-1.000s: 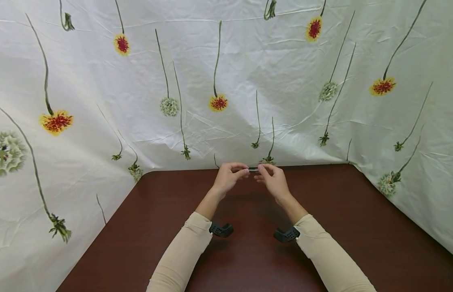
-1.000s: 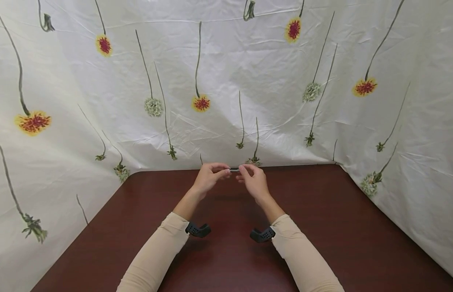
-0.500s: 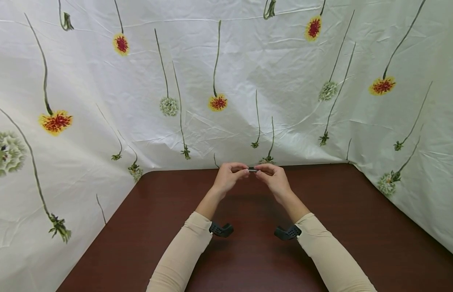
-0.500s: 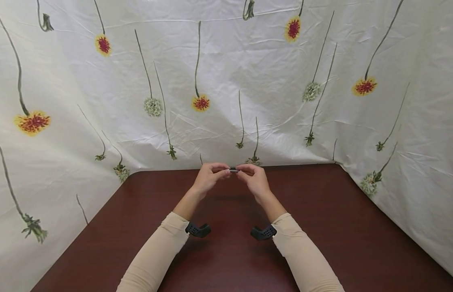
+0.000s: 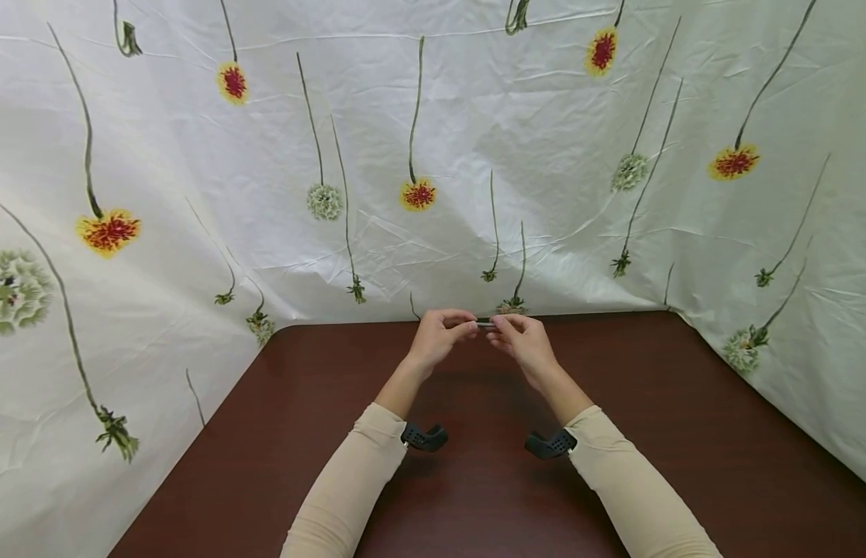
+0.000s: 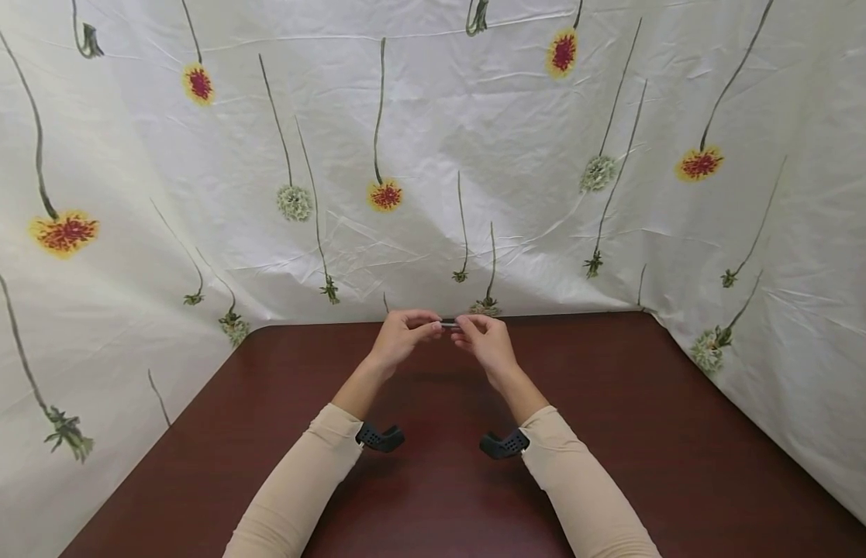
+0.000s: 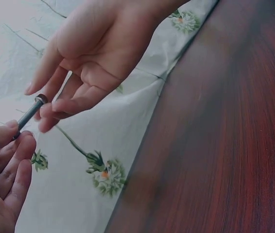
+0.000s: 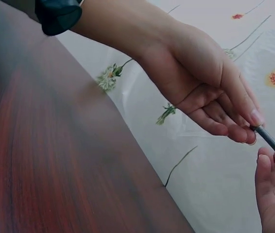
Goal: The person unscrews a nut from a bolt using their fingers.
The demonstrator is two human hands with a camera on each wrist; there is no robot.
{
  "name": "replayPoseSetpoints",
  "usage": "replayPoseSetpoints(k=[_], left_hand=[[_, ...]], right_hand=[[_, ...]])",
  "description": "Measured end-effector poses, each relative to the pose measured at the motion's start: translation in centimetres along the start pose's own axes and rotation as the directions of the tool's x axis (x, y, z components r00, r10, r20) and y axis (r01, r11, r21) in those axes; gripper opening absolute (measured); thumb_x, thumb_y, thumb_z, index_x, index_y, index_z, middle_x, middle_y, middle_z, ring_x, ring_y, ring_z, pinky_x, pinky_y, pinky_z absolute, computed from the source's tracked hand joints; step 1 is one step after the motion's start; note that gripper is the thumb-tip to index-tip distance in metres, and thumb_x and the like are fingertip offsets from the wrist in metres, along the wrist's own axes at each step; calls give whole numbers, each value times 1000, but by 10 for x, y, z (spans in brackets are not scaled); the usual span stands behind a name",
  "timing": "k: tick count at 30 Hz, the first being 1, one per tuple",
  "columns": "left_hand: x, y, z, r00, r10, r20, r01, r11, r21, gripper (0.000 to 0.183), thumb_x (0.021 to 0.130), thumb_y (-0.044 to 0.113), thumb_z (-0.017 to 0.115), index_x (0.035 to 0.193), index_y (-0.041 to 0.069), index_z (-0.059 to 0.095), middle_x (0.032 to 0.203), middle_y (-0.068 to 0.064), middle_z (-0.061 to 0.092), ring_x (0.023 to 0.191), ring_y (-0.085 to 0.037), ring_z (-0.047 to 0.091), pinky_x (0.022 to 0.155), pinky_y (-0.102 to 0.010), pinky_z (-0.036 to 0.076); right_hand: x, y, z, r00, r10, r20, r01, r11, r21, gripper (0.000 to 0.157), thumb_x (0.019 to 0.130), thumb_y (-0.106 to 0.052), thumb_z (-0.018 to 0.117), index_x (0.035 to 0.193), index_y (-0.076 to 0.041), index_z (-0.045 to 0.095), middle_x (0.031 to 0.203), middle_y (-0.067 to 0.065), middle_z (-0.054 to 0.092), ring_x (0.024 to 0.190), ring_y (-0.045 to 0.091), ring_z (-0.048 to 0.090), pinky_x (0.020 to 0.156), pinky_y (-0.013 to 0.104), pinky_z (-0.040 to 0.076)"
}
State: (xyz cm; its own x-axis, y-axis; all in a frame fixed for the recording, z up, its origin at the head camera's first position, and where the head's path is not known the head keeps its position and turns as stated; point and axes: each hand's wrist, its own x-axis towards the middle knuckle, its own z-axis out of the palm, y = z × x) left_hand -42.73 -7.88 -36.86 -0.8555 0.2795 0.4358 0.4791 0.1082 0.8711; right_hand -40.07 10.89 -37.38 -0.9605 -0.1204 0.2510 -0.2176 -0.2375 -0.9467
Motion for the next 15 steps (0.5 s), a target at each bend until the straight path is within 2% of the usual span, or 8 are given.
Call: replayPoseSetpoints(k=[4, 7, 15], left_hand=[[1, 0, -1, 1000, 3, 4, -3, 1000, -1, 15, 86, 15, 68, 95, 4, 70, 86, -10, 69, 79, -21, 67, 70, -34, 52], [0, 0, -1, 1000, 2, 7, -2, 1000, -3, 14, 86, 15, 68, 95, 4, 70, 87, -12, 69, 80, -21, 67, 71, -34, 52], [-2, 1, -2, 1000, -5, 17, 5, 1000, -6, 13, 88, 15, 66, 95, 5, 70, 90, -14, 69, 82, -21, 66, 74, -36, 51]], right_hand=[[1, -1, 0, 1000, -11, -13, 11, 999, 32, 30, 90, -8, 61, 112, 12, 58, 104, 17, 60, 88, 20, 64, 80, 31, 49], [1, -2, -2, 999, -43, 3, 43, 999, 21, 28, 89, -3, 61, 112, 12, 59, 105, 16, 61, 94, 24, 63, 81, 31, 49], [-1, -2, -3, 989, -140, 56, 147, 977, -152, 25, 87, 4, 61, 112, 5, 61, 117, 15, 55, 107, 25, 55, 85, 31, 47]])
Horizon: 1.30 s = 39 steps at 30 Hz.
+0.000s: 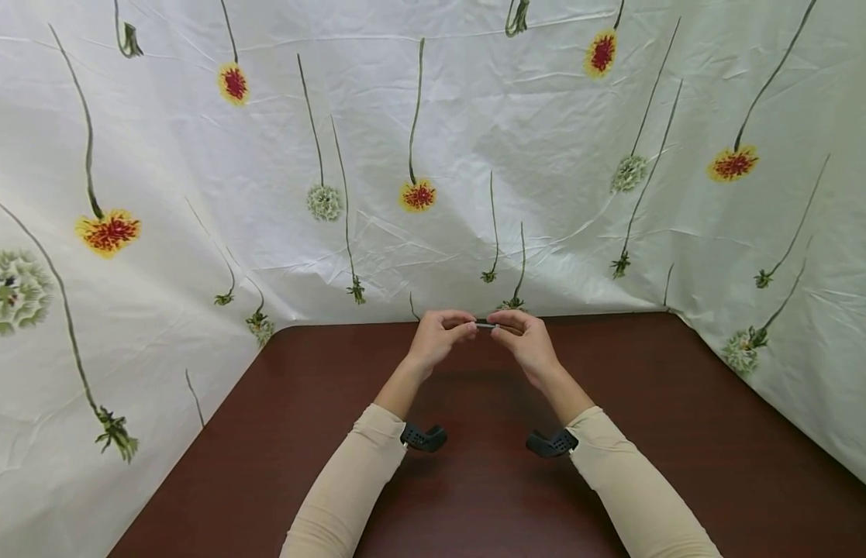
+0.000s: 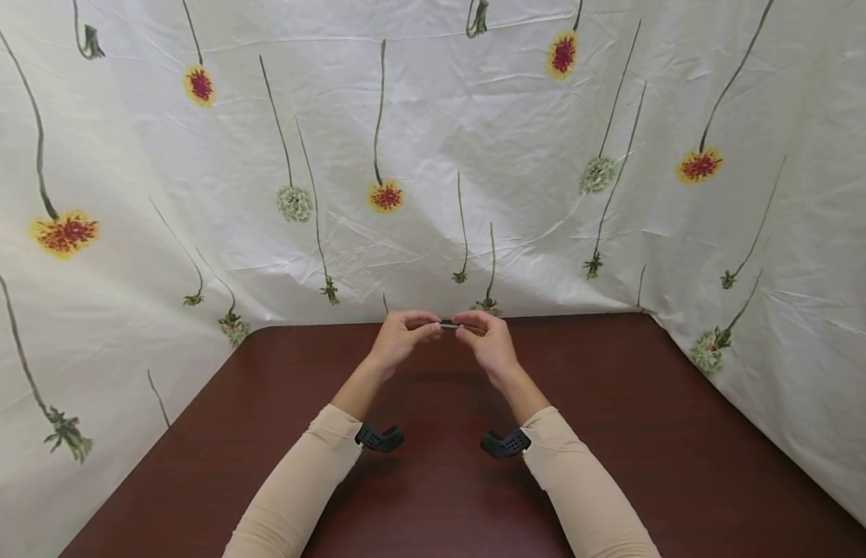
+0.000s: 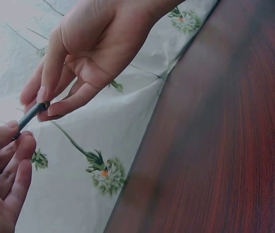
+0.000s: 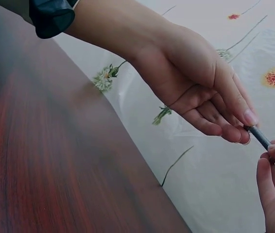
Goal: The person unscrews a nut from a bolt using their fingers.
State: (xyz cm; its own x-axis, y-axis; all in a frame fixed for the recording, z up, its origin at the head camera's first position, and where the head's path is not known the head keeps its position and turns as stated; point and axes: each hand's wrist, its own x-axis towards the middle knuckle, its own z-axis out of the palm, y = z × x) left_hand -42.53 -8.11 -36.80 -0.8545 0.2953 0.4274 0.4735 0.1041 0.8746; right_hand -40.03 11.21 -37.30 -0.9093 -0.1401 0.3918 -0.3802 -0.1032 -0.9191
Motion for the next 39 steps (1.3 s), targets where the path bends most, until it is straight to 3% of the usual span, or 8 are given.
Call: replayPoseSetpoints(k=[5, 12, 16, 20, 26, 32, 39], left_hand=[[-1, 0, -1, 1000, -1, 7, 1, 1000, -6, 16, 88, 14, 66, 97, 2, 70, 90, -14, 69, 82, -22, 66, 76, -39, 51], [0, 0, 0, 1000, 2, 7, -2, 1000, -24, 21, 88, 14, 66, 99, -3, 68, 88, -9, 69, 81, -21, 67, 79, -48, 48], [0, 1, 0, 1000, 0, 3, 0, 1000, -10, 23, 88, 15, 66, 101, -4, 67, 88, -10, 69, 81, -21, 67, 75, -39, 51], [0, 1, 0, 1000, 0, 5, 0, 1000, -8, 25, 88, 14, 66, 102, -6, 66, 88, -9, 69, 82, -21, 67, 74, -35, 52], [0, 1, 0, 1000, -2, 9, 2, 1000, -13, 22, 88, 14, 66, 100, -4, 68, 87, -8, 70, 82, -21, 67, 75, -38, 51], [0, 1, -1, 1000, -9, 21, 9, 1000, -9, 23, 88, 17, 66, 99, -2, 68, 87, -9, 70, 82, -25, 67, 72, -33, 52], [0, 0, -1, 1000, -15, 27, 14, 1000, 27, 28, 89, 23, 64, 101, -2, 68, 85, -10, 69, 79, -23, 67, 71, -34, 52]], right_hand=[[-1, 0, 1, 1000, -22, 10, 23, 999, -26, 28, 87, 3, 62, 115, 5, 59, 120, 17, 54, 109, 27, 54, 85, 32, 47], [-3, 2, 3, 999, -6, 39, 3, 997, 72, 36, 91, -8, 61, 124, 2, 53, 121, 20, 54, 107, 36, 56, 88, 40, 45], [-2, 0, 5, 999, 53, 4, -53, 995, 88, 35, 94, -14, 57, 120, 9, 54, 113, 24, 57, 101, 38, 58, 85, 40, 47], [-1, 0, 4, 997, 73, -30, -69, 993, 95, 28, 92, -9, 58, 112, 11, 58, 105, 27, 58, 92, 33, 63, 84, 42, 47], [-1, -2, 2, 1000, 15, -9, -15, 999, 39, 22, 90, -2, 60, 109, 10, 61, 106, 25, 59, 92, 28, 63, 86, 47, 44], [0, -1, -2, 999, -35, 18, 36, 998, -56, 19, 89, -4, 62, 107, 3, 65, 109, 20, 61, 101, 36, 59, 83, 36, 48], [1, -1, -3, 997, -72, 26, 76, 985, -152, 19, 88, -6, 64, 107, -4, 66, 112, 9, 61, 105, 24, 58, 84, 38, 47]])
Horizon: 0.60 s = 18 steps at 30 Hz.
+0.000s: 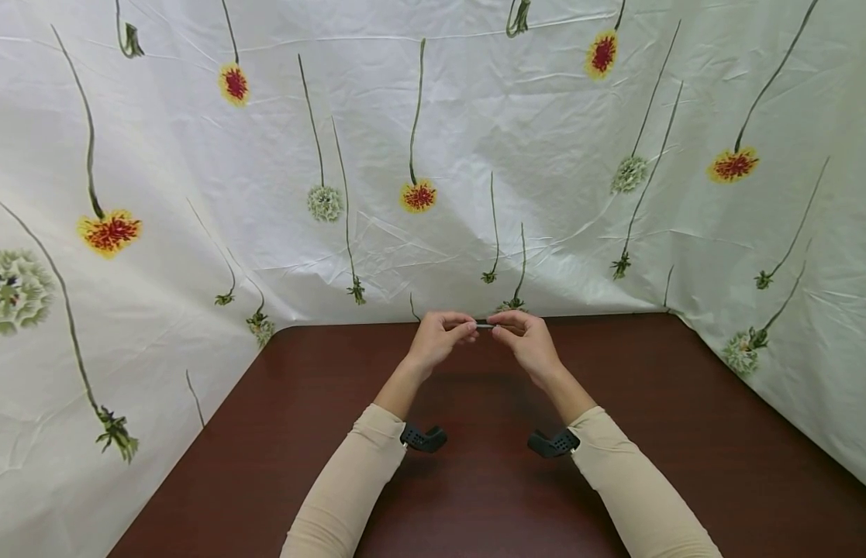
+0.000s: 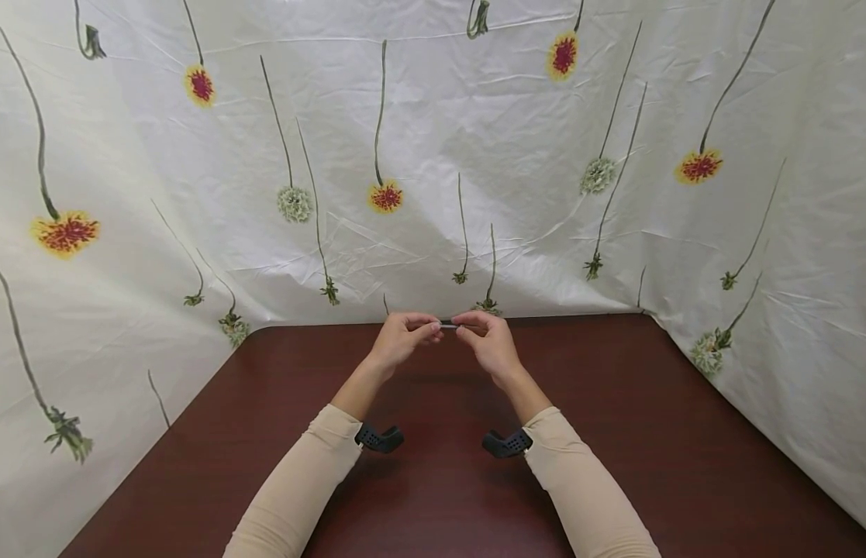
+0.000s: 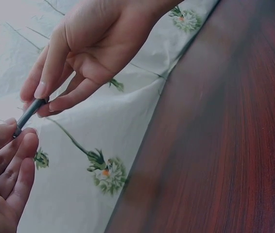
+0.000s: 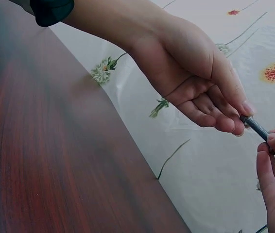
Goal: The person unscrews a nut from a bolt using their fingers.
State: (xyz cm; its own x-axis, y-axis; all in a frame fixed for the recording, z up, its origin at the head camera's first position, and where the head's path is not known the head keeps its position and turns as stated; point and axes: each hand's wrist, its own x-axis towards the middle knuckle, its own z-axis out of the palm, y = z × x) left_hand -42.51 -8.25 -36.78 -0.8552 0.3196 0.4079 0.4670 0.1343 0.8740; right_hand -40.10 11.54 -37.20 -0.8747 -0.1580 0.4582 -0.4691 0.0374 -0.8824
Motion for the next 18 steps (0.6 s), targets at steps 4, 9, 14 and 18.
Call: replayPoseSetpoints(k=[4, 9, 14, 18], left_hand=[[0, 0, 0, 1000, 7, 8, -7, 1000, -7, 27, 90, 21, 64, 102, -3, 68, 86, -12, 69, 81, -28, 67, 71, -34, 52], [0, 0, 0, 1000, 9, 4, -9, 1000, -12, 25, 89, 21, 64, 101, -1, 69, 86, -11, 69, 82, -29, 66, 71, -34, 52], [0, 0, 1, 1000, 3, -7, -4, 1000, -23, 25, 89, 20, 65, 101, -1, 69, 86, -8, 70, 83, -28, 67, 73, -35, 52], [0, 0, 1, 1000, 10, -7, -11, 999, -39, 22, 88, 18, 66, 99, 0, 69, 88, -9, 70, 82, -24, 67, 76, -43, 50]], right_hand=[[-1, 0, 0, 1000, -6, 0, 6, 1000, -4, 25, 87, -6, 65, 112, -4, 65, 117, 8, 59, 108, 22, 56, 85, 39, 46], [-3, 1, 3, 999, 44, 27, -48, 986, 161, 36, 91, -10, 62, 124, -1, 54, 125, 17, 51, 108, 35, 56, 85, 37, 47], [-2, 2, 6, 984, 179, 13, -175, 942, 287, 36, 94, -21, 57, 119, 5, 54, 113, 21, 56, 99, 36, 60, 81, 35, 49], [-1, 1, 6, 970, 243, -4, -224, 903, 367, 32, 93, -15, 58, 113, 11, 56, 103, 18, 59, 89, 24, 65, 81, 35, 49]])
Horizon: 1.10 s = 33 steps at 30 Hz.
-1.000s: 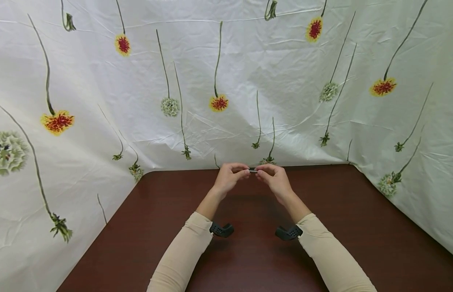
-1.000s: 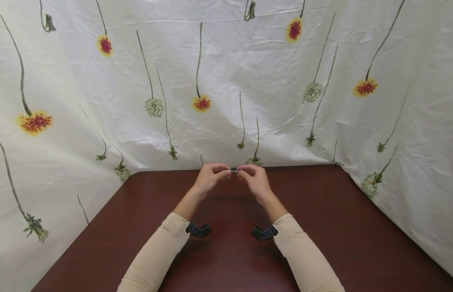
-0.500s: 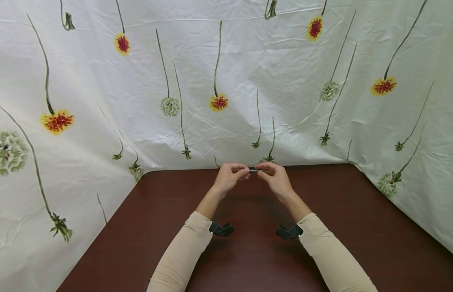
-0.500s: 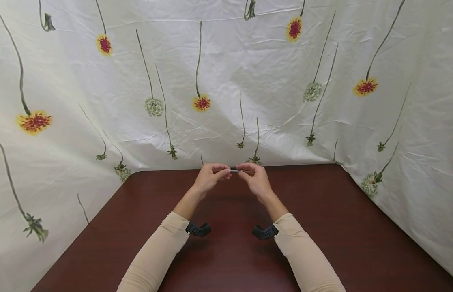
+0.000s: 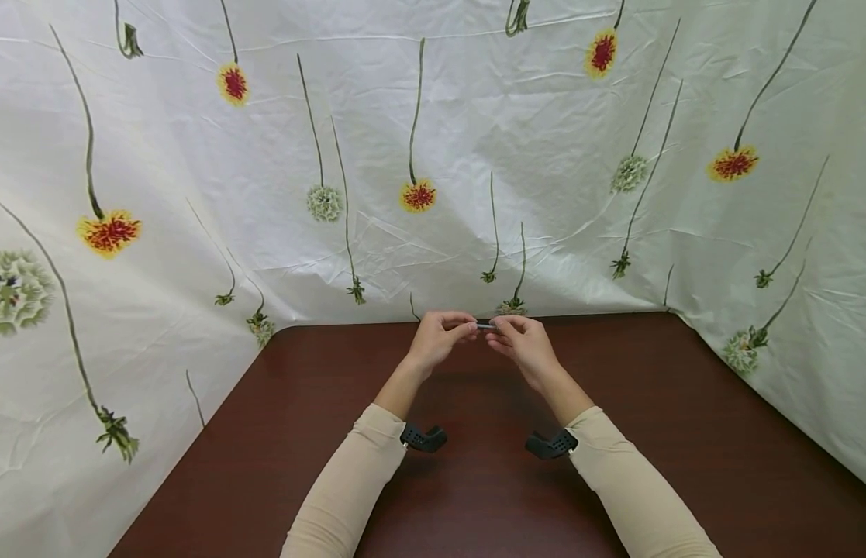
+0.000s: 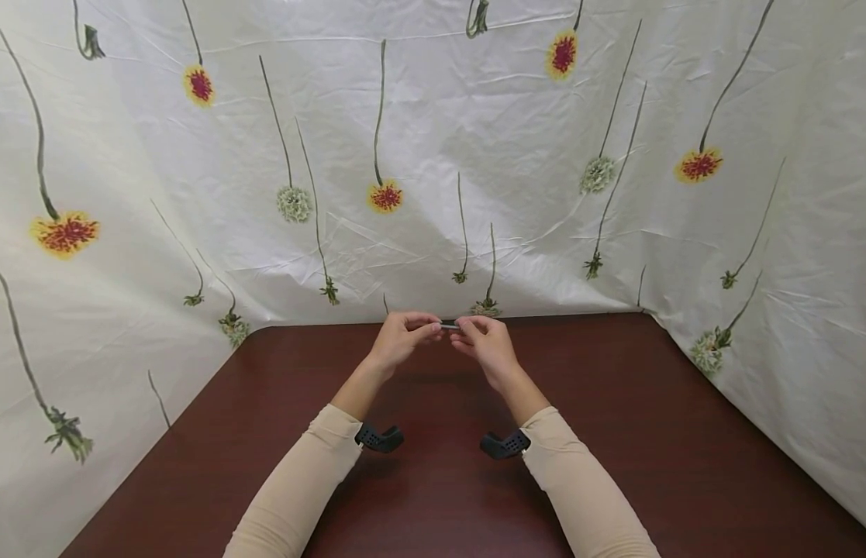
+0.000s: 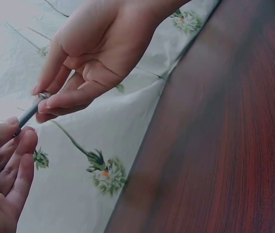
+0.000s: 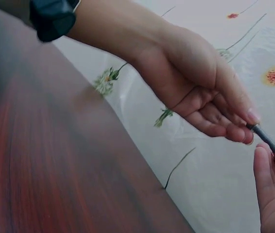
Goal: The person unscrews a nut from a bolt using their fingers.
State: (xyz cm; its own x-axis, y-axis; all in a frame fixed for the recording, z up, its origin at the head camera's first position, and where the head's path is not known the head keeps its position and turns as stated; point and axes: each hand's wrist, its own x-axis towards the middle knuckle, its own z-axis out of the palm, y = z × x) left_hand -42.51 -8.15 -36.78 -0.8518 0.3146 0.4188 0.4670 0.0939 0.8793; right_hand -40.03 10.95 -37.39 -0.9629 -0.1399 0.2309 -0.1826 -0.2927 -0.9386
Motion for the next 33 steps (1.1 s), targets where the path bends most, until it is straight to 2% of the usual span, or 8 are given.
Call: replayPoseSetpoints(k=[3, 6, 11, 14, 18, 21, 28, 33], left_hand=[[0, 0, 0, 1000, 10, 6, -10, 1000, -14, 19, 88, 16, 66, 98, 1, 69, 89, -13, 69, 82, -23, 67, 79, -49, 48], [0, 0, 0, 1000, 7, 10, -6, 1000, -21, 18, 88, 15, 66, 98, 0, 69, 91, -17, 68, 83, -26, 67, 79, -49, 48], [0, 0, -1, 1000, -14, 20, 15, 999, -44, 22, 88, 16, 65, 100, -3, 68, 94, -21, 67, 89, -35, 64, 77, -38, 51], [-3, 9, -2, 999, -15, 40, 17, 999, -42, 22, 90, 11, 62, 102, -8, 65, 94, -23, 66, 90, -39, 63, 75, -34, 51], [-3, 10, -3, 999, -21, 45, 24, 999, -49, 23, 91, 8, 61, 103, -11, 63, 95, -25, 65, 90, -39, 63, 79, -41, 50], [1, 0, -2, 999, -26, 19, 27, 998, -63, 26, 90, 14, 64, 103, -9, 64, 94, -24, 66, 88, -36, 64, 81, -47, 48], [1, -3, -2, 1000, -24, -17, 23, 998, -58, 22, 88, 13, 65, 99, -6, 66, 90, -19, 68, 86, -35, 65, 79, -48, 48], [1, -5, -4, 999, -40, -19, 39, 997, -59, 14, 88, 10, 66, 95, 0, 68, 88, -14, 69, 84, -29, 67, 80, -49, 48]], right_hand=[[0, -2, -1, 1000, 3, -7, -2, 999, 33, 28, 92, -7, 59, 112, 12, 56, 101, 16, 59, 86, 19, 65, 82, 34, 49], [0, -3, -1, 1000, -21, 9, 21, 1000, 8, 26, 91, -3, 59, 113, 11, 56, 104, 17, 59, 94, 25, 63, 83, 34, 48], [0, -2, -1, 996, -70, 53, 72, 997, -31, 25, 90, 2, 57, 113, 11, 57, 112, 21, 57, 113, 41, 50, 90, 40, 43], [0, -2, -1, 993, -100, 69, 105, 992, -67, 24, 90, 3, 57, 113, 11, 57, 115, 23, 56, 113, 40, 50, 91, 41, 43], [-1, -3, -2, 984, -160, 73, 172, 965, -200, 23, 89, 1, 59, 112, 6, 60, 115, 18, 57, 106, 30, 56, 87, 37, 46], [-1, -2, -2, 977, -200, 72, 212, 934, -287, 22, 88, 0, 61, 110, 1, 63, 114, 12, 59, 106, 26, 56, 85, 35, 47], [1, 0, -6, 960, -273, 55, 274, 890, -365, 24, 86, 3, 63, 110, 2, 63, 111, 18, 61, 104, 26, 58, 81, 32, 49], [-1, -5, -8, 964, -265, 24, 251, 878, -408, 26, 84, 0, 67, 110, 2, 62, 106, 16, 61, 97, 24, 62, 76, 26, 49]])
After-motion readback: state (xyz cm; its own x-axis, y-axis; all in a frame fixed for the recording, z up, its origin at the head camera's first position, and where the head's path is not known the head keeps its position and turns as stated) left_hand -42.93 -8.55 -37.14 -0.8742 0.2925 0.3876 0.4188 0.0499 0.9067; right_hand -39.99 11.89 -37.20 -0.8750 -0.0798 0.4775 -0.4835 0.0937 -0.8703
